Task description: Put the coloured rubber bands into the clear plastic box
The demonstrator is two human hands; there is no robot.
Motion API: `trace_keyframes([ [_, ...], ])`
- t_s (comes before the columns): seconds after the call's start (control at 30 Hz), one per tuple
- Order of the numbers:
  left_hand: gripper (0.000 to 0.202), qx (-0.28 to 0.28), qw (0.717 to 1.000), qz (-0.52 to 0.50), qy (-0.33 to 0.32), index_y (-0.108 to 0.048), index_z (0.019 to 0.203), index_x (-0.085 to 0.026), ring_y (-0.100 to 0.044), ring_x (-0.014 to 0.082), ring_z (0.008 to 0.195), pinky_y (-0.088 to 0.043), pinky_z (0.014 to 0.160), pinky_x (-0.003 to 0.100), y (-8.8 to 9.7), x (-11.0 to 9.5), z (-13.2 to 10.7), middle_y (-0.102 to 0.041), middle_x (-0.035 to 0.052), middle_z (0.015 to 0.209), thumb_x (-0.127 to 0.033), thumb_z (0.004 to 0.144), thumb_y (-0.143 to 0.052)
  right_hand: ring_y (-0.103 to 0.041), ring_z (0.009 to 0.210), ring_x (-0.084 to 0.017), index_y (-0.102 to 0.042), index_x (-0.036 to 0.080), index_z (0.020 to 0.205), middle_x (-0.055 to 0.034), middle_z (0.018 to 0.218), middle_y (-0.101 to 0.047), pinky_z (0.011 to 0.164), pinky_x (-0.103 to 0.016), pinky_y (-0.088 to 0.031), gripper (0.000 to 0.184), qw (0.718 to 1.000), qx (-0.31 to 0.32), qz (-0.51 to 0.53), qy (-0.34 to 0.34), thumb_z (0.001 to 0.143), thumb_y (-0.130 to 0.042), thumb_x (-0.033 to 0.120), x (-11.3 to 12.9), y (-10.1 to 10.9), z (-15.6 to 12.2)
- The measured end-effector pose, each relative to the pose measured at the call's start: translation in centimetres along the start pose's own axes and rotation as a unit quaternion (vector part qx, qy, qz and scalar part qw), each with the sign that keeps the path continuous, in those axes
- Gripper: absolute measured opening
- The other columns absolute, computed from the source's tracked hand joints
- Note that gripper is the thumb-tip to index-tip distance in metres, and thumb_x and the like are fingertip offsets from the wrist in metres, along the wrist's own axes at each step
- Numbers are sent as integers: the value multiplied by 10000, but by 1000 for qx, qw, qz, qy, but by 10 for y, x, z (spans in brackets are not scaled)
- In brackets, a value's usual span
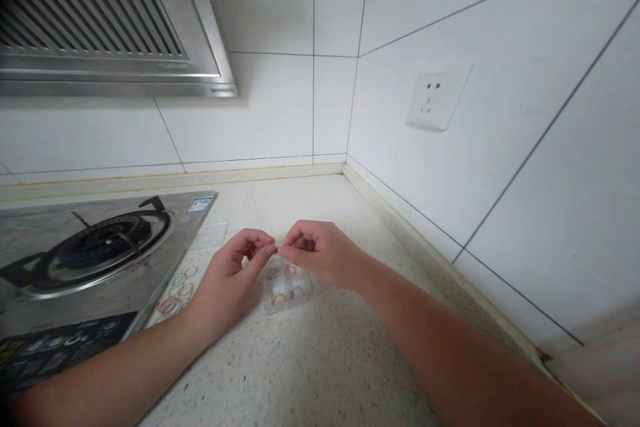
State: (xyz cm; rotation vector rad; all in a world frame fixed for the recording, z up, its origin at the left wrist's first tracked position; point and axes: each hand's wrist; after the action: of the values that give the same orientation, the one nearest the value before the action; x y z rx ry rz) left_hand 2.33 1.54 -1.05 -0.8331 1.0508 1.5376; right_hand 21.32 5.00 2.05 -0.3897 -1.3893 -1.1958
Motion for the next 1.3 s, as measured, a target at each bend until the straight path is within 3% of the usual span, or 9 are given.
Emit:
trace_keyframes([
  [0.3, 159, 18, 1000, 16, -5, -676, 975, -219, -573, 175, 841, -424, 783, 303, 2, 3, -2, -666, 25, 886, -355, 902, -636, -483, 575, -83, -653, 170, 823, 37, 629, -568, 532, -222, -362, 212, 999, -17, -27, 0, 853, -686, 378, -1, 2, 1],
  [0.53, 189, 17, 999, 27, 4, -689, 872, -211, -562, 185, 803, -416, 736, 301, 2, 3, 0, -663, 29, 820, -398, 871, -661, -464, 568, -86, -648, 169, 816, 32, 622, -562, 515, -227, -352, 250, 999, -28, -25, -3, 846, -680, 415, 0, 4, 2],
  [1.3, 222, 49, 999, -1, 5, -660, 857, -188, -534, 161, 781, -412, 744, 285, 2, 5, -2, -629, 15, 802, -401, 909, -622, -419, 543, -75, -679, 160, 830, 40, 601, -528, 499, -226, -320, 223, 999, 2, -33, -2, 867, -658, 379, 0, 7, 1],
])
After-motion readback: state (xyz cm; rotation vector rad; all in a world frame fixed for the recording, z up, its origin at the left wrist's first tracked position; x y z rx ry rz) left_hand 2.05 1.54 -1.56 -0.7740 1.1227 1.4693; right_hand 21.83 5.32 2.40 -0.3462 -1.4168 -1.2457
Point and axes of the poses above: each hand's wrist, its own z-axis towards the middle knuckle, its own y-axis out of the back of the hand, x = y × z
